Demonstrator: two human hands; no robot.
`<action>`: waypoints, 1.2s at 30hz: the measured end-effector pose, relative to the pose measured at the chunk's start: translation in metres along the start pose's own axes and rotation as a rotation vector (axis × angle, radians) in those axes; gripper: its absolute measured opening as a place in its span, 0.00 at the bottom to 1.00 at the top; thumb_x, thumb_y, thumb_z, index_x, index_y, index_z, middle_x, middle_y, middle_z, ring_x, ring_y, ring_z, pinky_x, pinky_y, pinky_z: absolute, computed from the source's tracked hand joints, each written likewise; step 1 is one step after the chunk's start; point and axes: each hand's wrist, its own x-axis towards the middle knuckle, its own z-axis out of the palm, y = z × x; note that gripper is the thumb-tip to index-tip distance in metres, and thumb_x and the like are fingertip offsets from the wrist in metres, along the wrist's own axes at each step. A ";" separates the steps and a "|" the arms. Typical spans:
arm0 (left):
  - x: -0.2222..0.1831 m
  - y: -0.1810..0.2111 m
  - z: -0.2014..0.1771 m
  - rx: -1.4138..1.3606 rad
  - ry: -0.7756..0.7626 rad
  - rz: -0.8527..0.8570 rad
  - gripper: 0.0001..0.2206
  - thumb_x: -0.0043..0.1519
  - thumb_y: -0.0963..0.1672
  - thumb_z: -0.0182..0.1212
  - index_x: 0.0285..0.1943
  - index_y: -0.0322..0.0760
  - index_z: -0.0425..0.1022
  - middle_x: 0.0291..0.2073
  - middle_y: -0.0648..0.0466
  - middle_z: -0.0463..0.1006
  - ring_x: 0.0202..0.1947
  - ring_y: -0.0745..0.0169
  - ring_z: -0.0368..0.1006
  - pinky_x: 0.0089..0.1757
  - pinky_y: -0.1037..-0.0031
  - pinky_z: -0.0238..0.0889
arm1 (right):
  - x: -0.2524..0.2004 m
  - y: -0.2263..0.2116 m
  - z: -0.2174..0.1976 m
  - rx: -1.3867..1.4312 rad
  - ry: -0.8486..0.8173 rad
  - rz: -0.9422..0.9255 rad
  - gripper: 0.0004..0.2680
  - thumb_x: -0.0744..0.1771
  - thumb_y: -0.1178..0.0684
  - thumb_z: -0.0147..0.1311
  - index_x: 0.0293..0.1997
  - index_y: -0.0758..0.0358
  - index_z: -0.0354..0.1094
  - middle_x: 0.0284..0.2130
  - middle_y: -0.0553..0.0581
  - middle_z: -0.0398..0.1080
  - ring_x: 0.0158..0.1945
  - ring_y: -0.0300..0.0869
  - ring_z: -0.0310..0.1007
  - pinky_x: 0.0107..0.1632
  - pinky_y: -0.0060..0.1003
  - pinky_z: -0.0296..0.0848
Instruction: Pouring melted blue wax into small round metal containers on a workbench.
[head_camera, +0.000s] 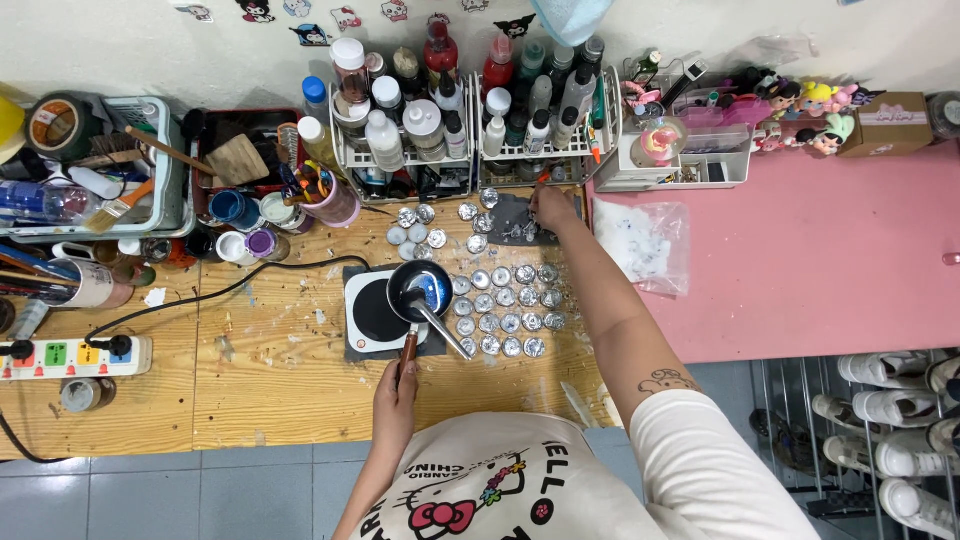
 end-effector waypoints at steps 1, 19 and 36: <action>0.000 0.000 0.000 0.000 -0.001 0.001 0.15 0.70 0.48 0.49 0.49 0.32 0.76 0.26 0.56 0.67 0.28 0.68 0.63 0.34 0.75 0.60 | 0.002 0.002 0.002 0.000 0.001 0.001 0.06 0.65 0.55 0.61 0.44 0.57 0.70 0.39 0.57 0.77 0.52 0.51 0.74 0.63 0.61 0.57; -0.001 0.000 0.003 0.004 -0.007 -0.002 0.14 0.70 0.47 0.49 0.48 0.32 0.76 0.25 0.55 0.67 0.28 0.68 0.63 0.33 0.75 0.60 | 0.001 0.006 0.000 0.044 0.018 -0.070 0.07 0.66 0.57 0.59 0.46 0.58 0.67 0.39 0.56 0.77 0.52 0.52 0.74 0.61 0.61 0.50; 0.000 0.003 0.004 -0.022 -0.034 0.008 0.15 0.70 0.48 0.50 0.49 0.31 0.76 0.25 0.56 0.67 0.26 0.70 0.62 0.31 0.76 0.58 | -0.092 0.024 -0.006 -0.052 0.104 -0.043 0.07 0.64 0.55 0.58 0.43 0.56 0.77 0.39 0.66 0.76 0.43 0.59 0.77 0.48 0.53 0.75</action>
